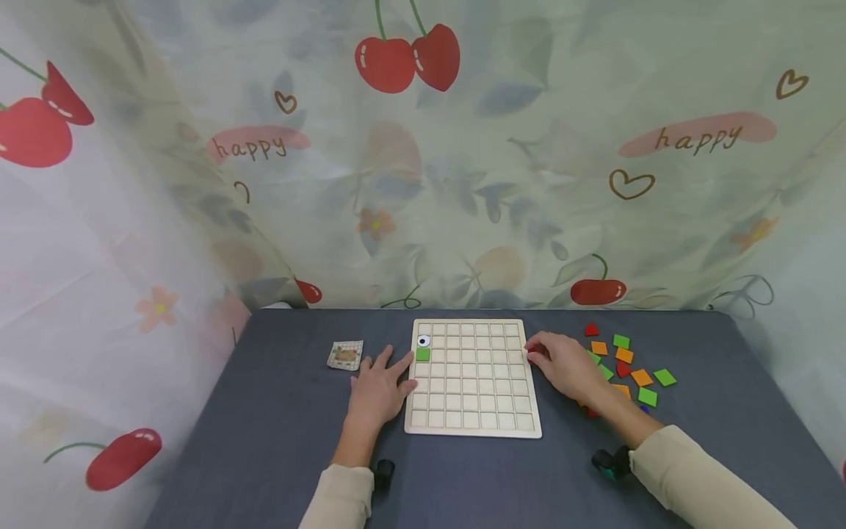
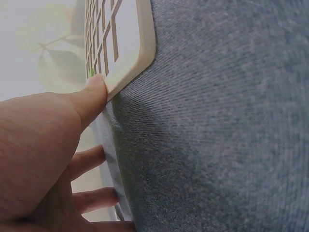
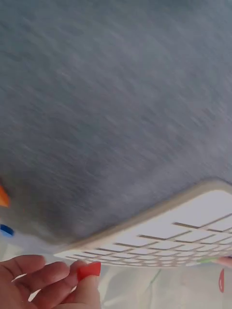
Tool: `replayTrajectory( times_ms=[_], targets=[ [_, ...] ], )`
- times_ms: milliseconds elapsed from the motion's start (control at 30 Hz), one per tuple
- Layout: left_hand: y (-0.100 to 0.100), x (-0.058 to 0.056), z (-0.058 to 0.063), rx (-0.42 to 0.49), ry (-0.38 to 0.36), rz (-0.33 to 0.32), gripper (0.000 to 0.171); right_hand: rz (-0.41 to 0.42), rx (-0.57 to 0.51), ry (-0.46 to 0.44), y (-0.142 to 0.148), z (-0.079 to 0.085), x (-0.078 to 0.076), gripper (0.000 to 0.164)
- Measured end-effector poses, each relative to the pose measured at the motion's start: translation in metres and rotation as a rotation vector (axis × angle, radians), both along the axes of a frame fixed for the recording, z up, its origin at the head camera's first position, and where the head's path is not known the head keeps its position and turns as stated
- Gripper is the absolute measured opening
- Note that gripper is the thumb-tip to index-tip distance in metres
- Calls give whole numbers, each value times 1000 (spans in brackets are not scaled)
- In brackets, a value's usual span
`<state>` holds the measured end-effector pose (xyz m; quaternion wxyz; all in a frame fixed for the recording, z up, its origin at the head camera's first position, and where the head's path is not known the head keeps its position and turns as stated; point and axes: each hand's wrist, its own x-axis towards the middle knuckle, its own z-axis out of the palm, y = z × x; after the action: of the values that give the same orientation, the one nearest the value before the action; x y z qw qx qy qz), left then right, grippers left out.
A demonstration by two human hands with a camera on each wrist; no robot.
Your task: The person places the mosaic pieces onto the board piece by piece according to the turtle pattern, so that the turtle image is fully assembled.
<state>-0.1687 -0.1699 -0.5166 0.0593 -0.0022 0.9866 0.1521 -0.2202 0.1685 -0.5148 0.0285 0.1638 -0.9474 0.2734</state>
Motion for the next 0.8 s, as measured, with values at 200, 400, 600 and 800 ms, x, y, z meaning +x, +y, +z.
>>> replayTrajectory(
  times_ms=[200, 400, 600, 800],
  targets=[
    [0, 0, -1, -2, 1, -6, 57, -6, -85, -9, -20, 2, -8, 6],
    [0, 1, -2, -2, -8, -8, 56, -29, -190, -114, -38, 4, -16, 7],
    [0, 2, -1, 1, -9, -8, 56, -19, -231, -178, -58, 4, -23, 21],
    [2, 1, 1, 1, -11, -2, 56, 5, -248, -211, -83, 2, -30, 15]
  ],
)
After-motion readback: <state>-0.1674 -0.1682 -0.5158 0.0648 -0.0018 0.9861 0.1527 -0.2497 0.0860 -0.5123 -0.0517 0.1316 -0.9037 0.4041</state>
